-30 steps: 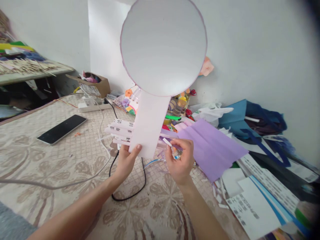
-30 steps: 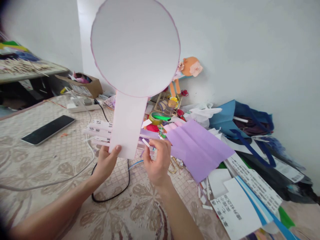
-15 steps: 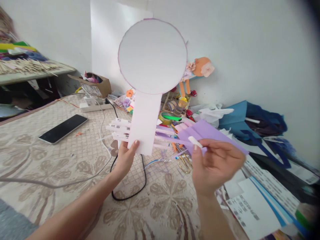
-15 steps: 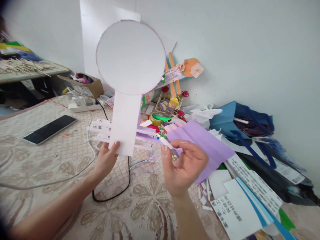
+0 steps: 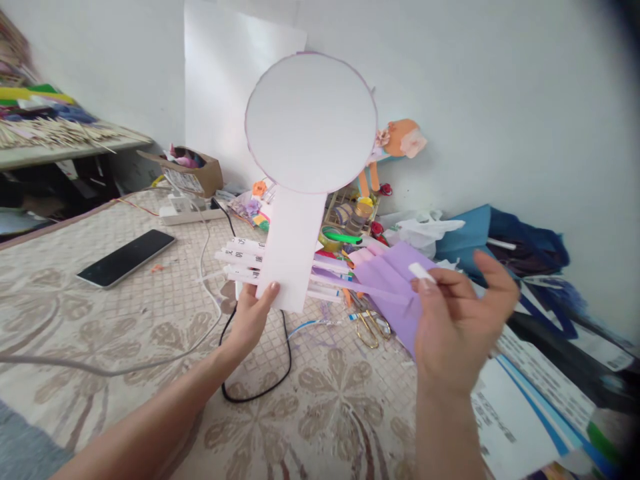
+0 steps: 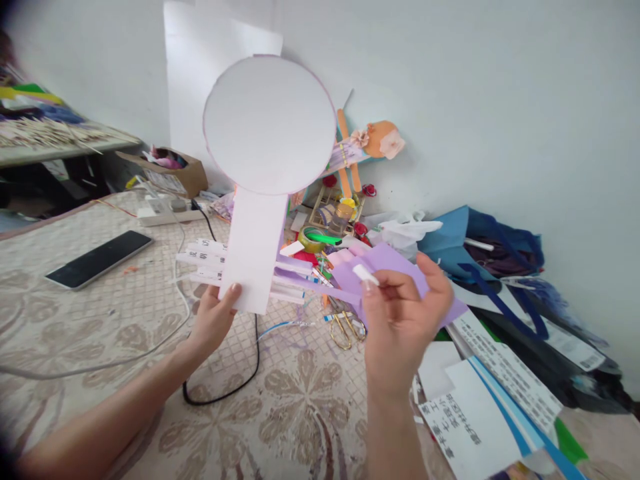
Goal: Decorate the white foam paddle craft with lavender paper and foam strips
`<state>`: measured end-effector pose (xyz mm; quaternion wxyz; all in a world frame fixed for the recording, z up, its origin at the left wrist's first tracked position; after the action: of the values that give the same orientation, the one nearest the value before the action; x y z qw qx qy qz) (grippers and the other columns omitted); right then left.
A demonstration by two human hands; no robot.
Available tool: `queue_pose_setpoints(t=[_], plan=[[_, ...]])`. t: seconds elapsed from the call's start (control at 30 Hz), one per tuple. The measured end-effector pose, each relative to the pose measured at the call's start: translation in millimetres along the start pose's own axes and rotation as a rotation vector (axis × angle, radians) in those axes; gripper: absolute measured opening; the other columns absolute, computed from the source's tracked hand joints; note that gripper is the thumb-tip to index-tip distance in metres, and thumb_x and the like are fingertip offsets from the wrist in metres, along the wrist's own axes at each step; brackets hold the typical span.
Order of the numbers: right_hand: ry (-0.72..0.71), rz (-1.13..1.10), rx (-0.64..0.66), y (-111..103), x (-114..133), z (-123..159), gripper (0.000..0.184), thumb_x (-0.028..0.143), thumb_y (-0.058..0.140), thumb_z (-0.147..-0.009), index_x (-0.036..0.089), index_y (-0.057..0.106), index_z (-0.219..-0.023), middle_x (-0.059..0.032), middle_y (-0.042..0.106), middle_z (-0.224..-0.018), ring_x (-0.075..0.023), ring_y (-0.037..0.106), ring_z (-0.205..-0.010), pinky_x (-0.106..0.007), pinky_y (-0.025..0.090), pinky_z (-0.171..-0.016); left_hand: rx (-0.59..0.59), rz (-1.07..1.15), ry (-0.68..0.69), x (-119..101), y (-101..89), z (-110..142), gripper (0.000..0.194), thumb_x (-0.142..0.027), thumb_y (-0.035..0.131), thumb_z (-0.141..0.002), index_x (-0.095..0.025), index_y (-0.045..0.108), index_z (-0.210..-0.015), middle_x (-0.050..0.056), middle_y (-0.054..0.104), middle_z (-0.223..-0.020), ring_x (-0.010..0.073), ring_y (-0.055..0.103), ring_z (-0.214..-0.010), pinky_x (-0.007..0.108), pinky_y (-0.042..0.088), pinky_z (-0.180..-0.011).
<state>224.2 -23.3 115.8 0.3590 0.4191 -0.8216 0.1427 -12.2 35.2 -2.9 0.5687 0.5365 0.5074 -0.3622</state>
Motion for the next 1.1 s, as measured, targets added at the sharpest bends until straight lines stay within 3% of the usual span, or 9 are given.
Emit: queue_pose_setpoints(t=[0.13,0.23,0.37,0.53,0.7,0.83,0.97,1.1], plan=[[0.104,0.128,0.302,8.0,0.2,8.3,0.022,0.03,0.065,-0.09,0.024,0.067,-0.111,-0.0015,0.067,-0.087,-0.0133,0.064,-0.074,-0.026,0.053,-0.065,0.009,0.023,-0.01,-2.2,1.6,0.7,0.052,-0.053,0.069,-0.078,-0.017,0.062,-0.116,0.014,0.072,-0.112,0.0286,0.066,-0.109,0.041,0.055,-0.093],[0.154,0.125,0.433,14.7,0.4,13.8,0.016,0.031,0.059,-0.094,0.022,0.069,-0.102,-0.0018,0.068,-0.085,-0.0136,0.065,-0.074,-0.026,0.054,-0.065,0.014,0.02,-0.005,-0.4,0.8,0.3,0.051,-0.053,0.068,-0.078,-0.018,0.063,-0.114,0.013,0.072,-0.112,0.0284,0.067,-0.109,0.041,0.055,-0.093],[0.263,0.003,0.482,23.4,-6.0,20.2,0.011,0.028,0.061,-0.092,0.022,0.065,-0.101,-0.0002,0.067,-0.081,-0.0125,0.065,-0.07,-0.026,0.055,-0.066,0.016,-0.018,0.006,3.2,-1.4,0.5,0.045,-0.051,0.07,-0.078,-0.018,0.064,-0.108,0.013,0.073,-0.108,0.0301,0.064,-0.114,0.042,0.054,-0.096],[0.456,-0.252,0.432,31.5,-14.5,24.2,0.017,0.027,0.066,-0.087,0.024,0.06,-0.103,0.0011,0.064,-0.085,-0.0094,0.059,-0.064,-0.022,0.051,-0.057,0.035,-0.044,0.028,2.2,-0.7,2.0,0.048,-0.05,0.069,-0.079,-0.017,0.063,-0.112,0.013,0.072,-0.112,0.0312,0.063,-0.118,0.045,0.052,-0.099],[0.653,-0.348,0.512,37.1,-12.9,29.5,0.012,0.03,0.068,-0.085,0.023,0.063,-0.092,0.005,0.053,-0.07,-0.0065,0.046,-0.053,-0.018,0.036,-0.045,0.022,-0.069,0.06,-1.8,0.9,2.7,0.05,-0.05,0.07,-0.076,-0.016,0.064,-0.111,0.014,0.072,-0.113,0.0317,0.064,-0.114,0.046,0.052,-0.098],[0.553,-0.141,0.566,36.6,-11.4,34.6,0.019,0.04,0.06,-0.092,0.021,0.065,-0.095,0.0036,0.054,-0.069,-0.0066,0.043,-0.05,-0.021,0.032,-0.044,0.018,-0.084,0.079,-1.8,0.6,3.1,0.046,-0.05,0.071,-0.076,-0.016,0.065,-0.107,0.014,0.072,-0.112,0.0318,0.064,-0.114,0.045,0.052,-0.097],[0.358,0.19,0.611,34.2,-10.0,36.2,0.031,0.042,0.05,-0.097,0.02,0.065,-0.113,0.0056,0.042,-0.06,-0.0097,0.039,-0.051,-0.023,0.032,-0.047,0.016,-0.105,0.1,-1.2,0.4,3.6,0.045,-0.05,0.071,-0.076,-0.016,0.066,-0.103,0.013,0.073,-0.107,0.0318,0.065,-0.113,0.045,0.052,-0.098],[0.263,0.291,0.664,34.1,-6.7,36.2,0.037,0.035,0.046,-0.097,0.02,0.052,-0.131,0.0051,0.051,-0.062,-0.0113,0.047,-0.049,-0.024,0.037,-0.049,0.021,-0.088,0.104,-1.4,0.9,3.7,0.045,-0.049,0.071,-0.076,-0.016,0.065,-0.105,0.013,0.072,-0.111,0.0317,0.064,-0.115,0.044,0.053,-0.098]])
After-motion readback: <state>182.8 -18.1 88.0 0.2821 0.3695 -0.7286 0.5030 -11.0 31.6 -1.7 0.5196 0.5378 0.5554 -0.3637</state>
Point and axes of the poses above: each hand's wrist, its own z-axis away from the middle knuckle, its own y-axis out of the palm, x = y × z, the point moved 1 cm from there along -z, towards the middle knuckle
